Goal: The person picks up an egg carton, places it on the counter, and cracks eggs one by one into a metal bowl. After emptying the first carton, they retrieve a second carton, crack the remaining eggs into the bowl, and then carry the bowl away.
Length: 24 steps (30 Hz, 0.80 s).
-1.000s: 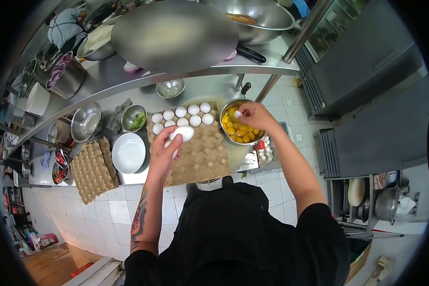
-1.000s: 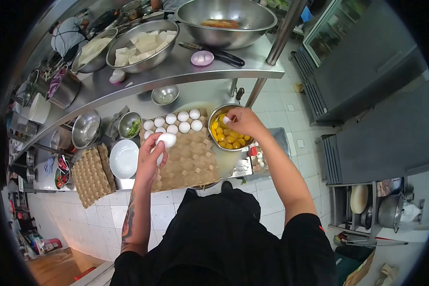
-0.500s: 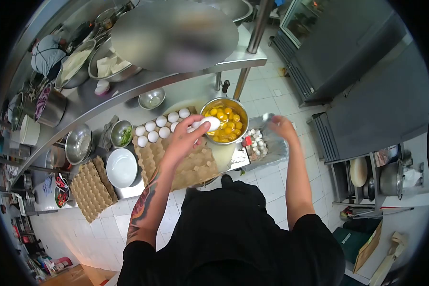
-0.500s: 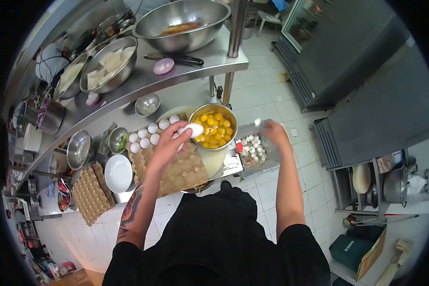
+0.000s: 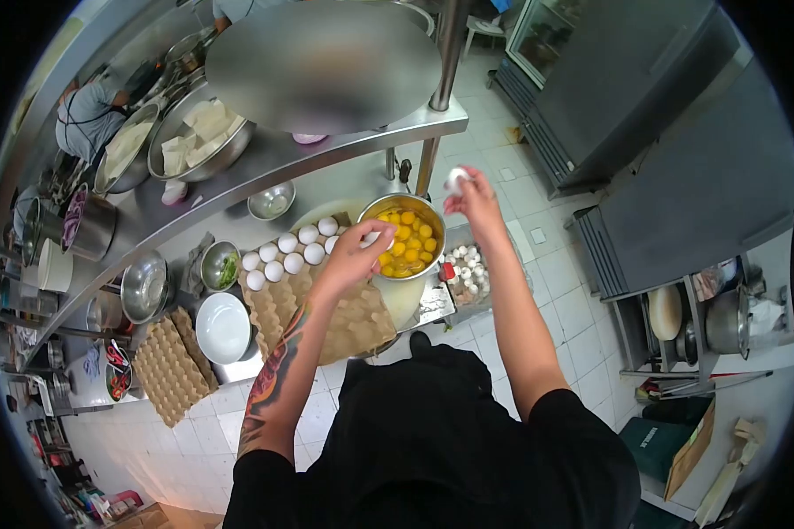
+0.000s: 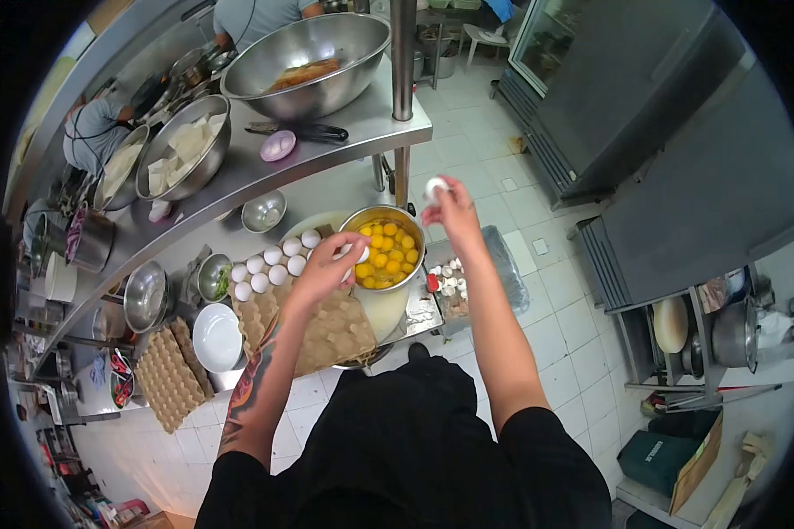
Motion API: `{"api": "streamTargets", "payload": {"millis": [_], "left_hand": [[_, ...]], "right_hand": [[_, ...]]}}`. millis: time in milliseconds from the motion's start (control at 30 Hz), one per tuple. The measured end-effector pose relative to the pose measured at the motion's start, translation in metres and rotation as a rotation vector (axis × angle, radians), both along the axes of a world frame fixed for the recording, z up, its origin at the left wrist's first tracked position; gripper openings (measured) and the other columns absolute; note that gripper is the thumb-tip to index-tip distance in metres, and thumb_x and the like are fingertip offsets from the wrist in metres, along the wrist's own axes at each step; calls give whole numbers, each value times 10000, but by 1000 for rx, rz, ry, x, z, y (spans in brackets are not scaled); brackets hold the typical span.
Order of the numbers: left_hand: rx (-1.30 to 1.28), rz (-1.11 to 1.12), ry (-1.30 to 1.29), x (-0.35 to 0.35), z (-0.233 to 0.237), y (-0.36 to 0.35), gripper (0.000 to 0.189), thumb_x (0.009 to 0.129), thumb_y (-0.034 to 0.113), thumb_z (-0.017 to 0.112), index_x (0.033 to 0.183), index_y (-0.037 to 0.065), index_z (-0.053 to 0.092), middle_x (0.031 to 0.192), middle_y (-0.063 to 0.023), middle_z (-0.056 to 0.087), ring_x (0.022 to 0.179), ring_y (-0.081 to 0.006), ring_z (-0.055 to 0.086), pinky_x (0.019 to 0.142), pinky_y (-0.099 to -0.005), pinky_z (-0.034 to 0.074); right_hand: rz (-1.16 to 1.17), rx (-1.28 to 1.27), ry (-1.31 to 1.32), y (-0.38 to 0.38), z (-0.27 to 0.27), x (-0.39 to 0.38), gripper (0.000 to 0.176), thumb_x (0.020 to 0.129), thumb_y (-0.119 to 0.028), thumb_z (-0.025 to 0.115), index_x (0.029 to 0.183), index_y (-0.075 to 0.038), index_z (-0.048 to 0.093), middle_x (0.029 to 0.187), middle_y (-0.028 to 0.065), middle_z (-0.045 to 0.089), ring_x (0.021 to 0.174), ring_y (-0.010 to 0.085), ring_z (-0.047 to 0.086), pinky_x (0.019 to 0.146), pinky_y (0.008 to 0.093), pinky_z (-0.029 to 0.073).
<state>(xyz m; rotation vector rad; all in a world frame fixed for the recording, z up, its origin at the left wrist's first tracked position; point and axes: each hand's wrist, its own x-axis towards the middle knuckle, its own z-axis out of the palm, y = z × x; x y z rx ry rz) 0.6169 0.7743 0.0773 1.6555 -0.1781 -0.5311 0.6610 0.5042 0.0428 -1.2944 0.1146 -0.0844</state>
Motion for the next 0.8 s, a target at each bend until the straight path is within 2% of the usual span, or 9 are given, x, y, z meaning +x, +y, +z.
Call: {"api": "streamTargets", "payload": {"millis": [33, 200, 267, 333, 467, 533, 700, 767, 800], "left_hand": [[0, 4, 3, -8, 0, 5, 372, 998, 415, 665, 1196, 100, 662, 823, -6, 627, 574, -74, 551, 496, -241, 420], [-123, 47, -8, -51, 14, 48, 300, 1068, 289, 562, 1227, 47, 643, 928, -35, 593, 589, -88, 522, 517, -242, 404], [-149, 108, 8, -67, 15, 71, 279, 1065, 279, 570, 1214, 56, 646, 928, -27, 594, 593, -85, 519, 520, -243, 407], [-171, 162, 38, -77, 13, 86, 257, 1063, 270, 577, 1201, 65, 649, 928, -20, 594, 596, -81, 515, 522, -244, 410], [-233, 250, 38, -80, 15, 99, 275, 1059, 275, 585, 1209, 49, 629, 922, -25, 586, 597, -81, 519, 518, -241, 392], [-245, 251, 17, -81, 16, 99, 284, 1056, 277, 589, 1218, 46, 627, 913, -23, 574, 599, -83, 526, 520, -243, 396], [-295, 305, 50, -88, 10, 99, 297, 1050, 267, 599, 1251, 49, 622, 936, -32, 575, 610, -91, 542, 526, -248, 405], [-322, 317, 87, -89, 2, 97, 303, 1047, 261, 603, 1267, 53, 620, 953, -37, 583, 616, -95, 549, 528, -249, 409], [-361, 342, 117, -90, 0, 95, 318, 1049, 263, 599, 1291, 57, 610, 963, -42, 596, 623, -99, 555, 530, -251, 417]], "right_hand": [[-203, 137, 5, -1, -9, 12, 378, 1007, -158, 617, 1342, -4, 534, 1049, 90, 648, 685, 155, 647, 597, 304, 546], [-9, 11, 114, 17, -6, 11, 368, 1031, -186, 573, 1343, -12, 484, 1086, 128, 646, 705, 153, 633, 590, 292, 508], [-23, 307, 64, 10, 10, -8, 357, 1030, -176, 575, 1337, -18, 482, 1076, 122, 637, 755, 142, 624, 606, 288, 493], [16, 339, 85, 18, 23, -23, 338, 1020, -156, 594, 1313, -28, 482, 1028, 91, 627, 774, 142, 599, 621, 293, 480], [138, -32, -31, 45, 14, -21, 286, 1026, -175, 609, 1273, -83, 501, 941, 32, 593, 731, 142, 543, 647, 321, 472], [120, -599, -238, 53, 1, -12, 282, 1030, -197, 618, 1264, -98, 496, 921, 22, 582, 727, 139, 533, 651, 320, 468], [191, -836, -353, 66, 18, -21, 285, 1017, -214, 624, 1245, -112, 486, 938, 132, 614, 812, 287, 648, 720, 412, 506], [187, -1187, -405, 73, 29, -26, 319, 1005, -295, 626, 1252, -141, 494, 998, 186, 624, 893, 393, 672, 752, 475, 523], [189, -1187, -403, 76, 36, -28, 319, 1005, -295, 626, 1252, -141, 494, 998, 186, 624, 893, 393, 672, 752, 475, 523]]}}
